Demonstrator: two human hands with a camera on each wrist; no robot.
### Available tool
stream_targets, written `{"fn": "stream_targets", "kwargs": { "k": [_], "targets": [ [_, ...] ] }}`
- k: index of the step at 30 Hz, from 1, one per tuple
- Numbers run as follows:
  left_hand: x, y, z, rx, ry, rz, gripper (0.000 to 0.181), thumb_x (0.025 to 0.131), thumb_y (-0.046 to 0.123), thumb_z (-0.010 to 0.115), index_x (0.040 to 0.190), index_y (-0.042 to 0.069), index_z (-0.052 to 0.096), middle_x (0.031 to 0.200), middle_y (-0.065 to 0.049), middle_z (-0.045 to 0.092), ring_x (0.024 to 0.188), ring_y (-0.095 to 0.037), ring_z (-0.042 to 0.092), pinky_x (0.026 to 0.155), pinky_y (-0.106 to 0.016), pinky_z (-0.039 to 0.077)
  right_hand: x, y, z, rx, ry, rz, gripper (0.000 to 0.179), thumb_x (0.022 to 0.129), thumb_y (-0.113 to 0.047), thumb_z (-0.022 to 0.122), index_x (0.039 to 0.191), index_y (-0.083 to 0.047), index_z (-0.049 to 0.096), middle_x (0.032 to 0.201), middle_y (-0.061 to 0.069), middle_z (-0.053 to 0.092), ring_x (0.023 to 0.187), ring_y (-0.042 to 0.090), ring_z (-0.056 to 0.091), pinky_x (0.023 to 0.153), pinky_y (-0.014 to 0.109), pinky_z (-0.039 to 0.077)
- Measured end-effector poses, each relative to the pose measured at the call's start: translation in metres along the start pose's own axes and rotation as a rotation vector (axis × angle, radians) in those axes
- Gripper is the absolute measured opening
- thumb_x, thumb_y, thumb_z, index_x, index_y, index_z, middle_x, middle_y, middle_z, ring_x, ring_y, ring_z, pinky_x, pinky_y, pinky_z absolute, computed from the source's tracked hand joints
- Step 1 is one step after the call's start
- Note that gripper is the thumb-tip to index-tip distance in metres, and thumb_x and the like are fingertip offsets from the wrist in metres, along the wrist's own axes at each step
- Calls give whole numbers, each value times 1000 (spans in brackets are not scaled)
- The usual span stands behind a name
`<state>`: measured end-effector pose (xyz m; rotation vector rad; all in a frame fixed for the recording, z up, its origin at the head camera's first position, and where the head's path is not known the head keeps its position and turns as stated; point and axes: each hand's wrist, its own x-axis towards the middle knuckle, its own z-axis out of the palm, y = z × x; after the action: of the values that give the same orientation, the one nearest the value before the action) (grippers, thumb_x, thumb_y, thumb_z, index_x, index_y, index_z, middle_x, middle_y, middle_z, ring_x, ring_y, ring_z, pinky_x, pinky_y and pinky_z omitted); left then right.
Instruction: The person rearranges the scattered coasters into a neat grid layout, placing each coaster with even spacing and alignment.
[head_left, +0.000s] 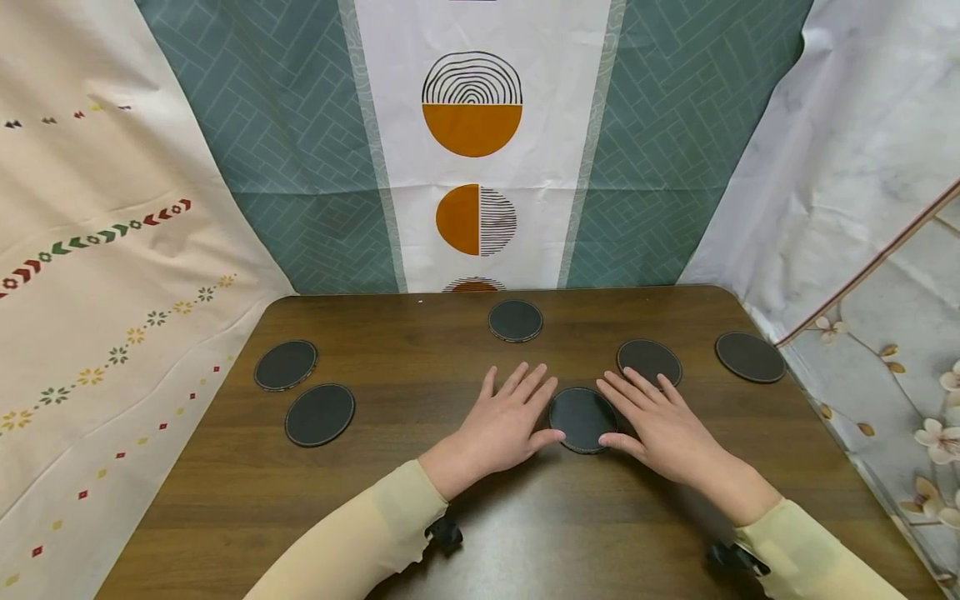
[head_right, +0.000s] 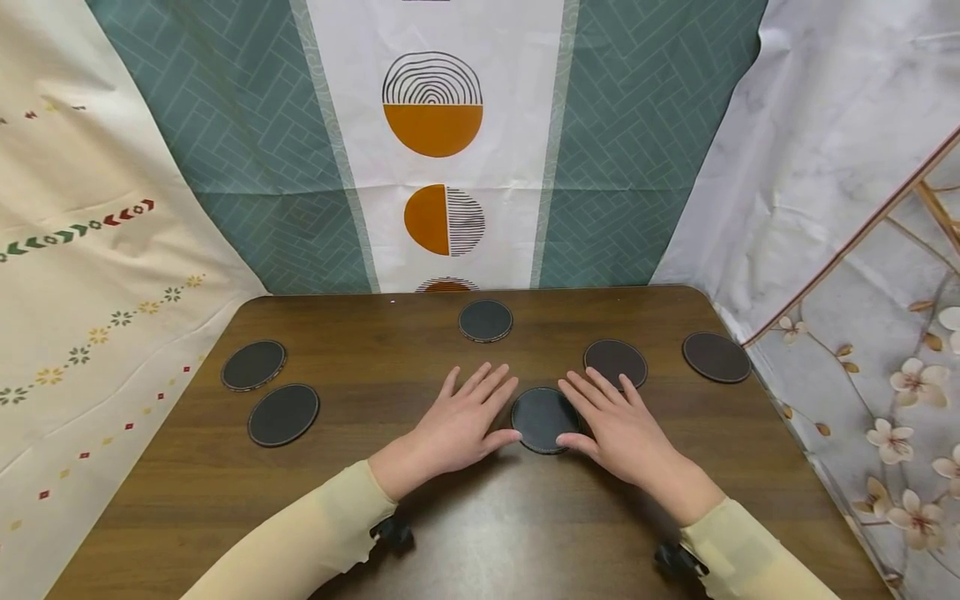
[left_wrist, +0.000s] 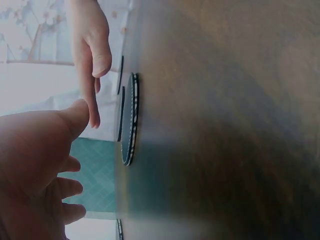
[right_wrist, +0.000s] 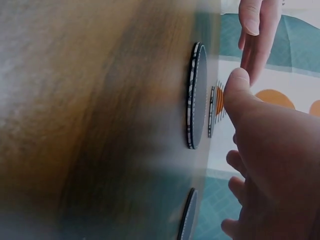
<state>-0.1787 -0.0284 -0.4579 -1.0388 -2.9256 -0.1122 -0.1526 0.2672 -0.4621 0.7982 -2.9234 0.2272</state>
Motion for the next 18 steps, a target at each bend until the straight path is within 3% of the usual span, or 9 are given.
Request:
{"fn": "stream_targets", "kwargs": {
  "k": [18],
  "targets": [
    [6,10,12,-24,-20,22,86,108,71,53,174,19,39,180,-6,31,166,-32,28,129,-68,23,-8,7,7,31,-28,-15,89,102,-62,72,169,-10,47,171,12,47,160,42,37,123,76,25]
  ]
}}
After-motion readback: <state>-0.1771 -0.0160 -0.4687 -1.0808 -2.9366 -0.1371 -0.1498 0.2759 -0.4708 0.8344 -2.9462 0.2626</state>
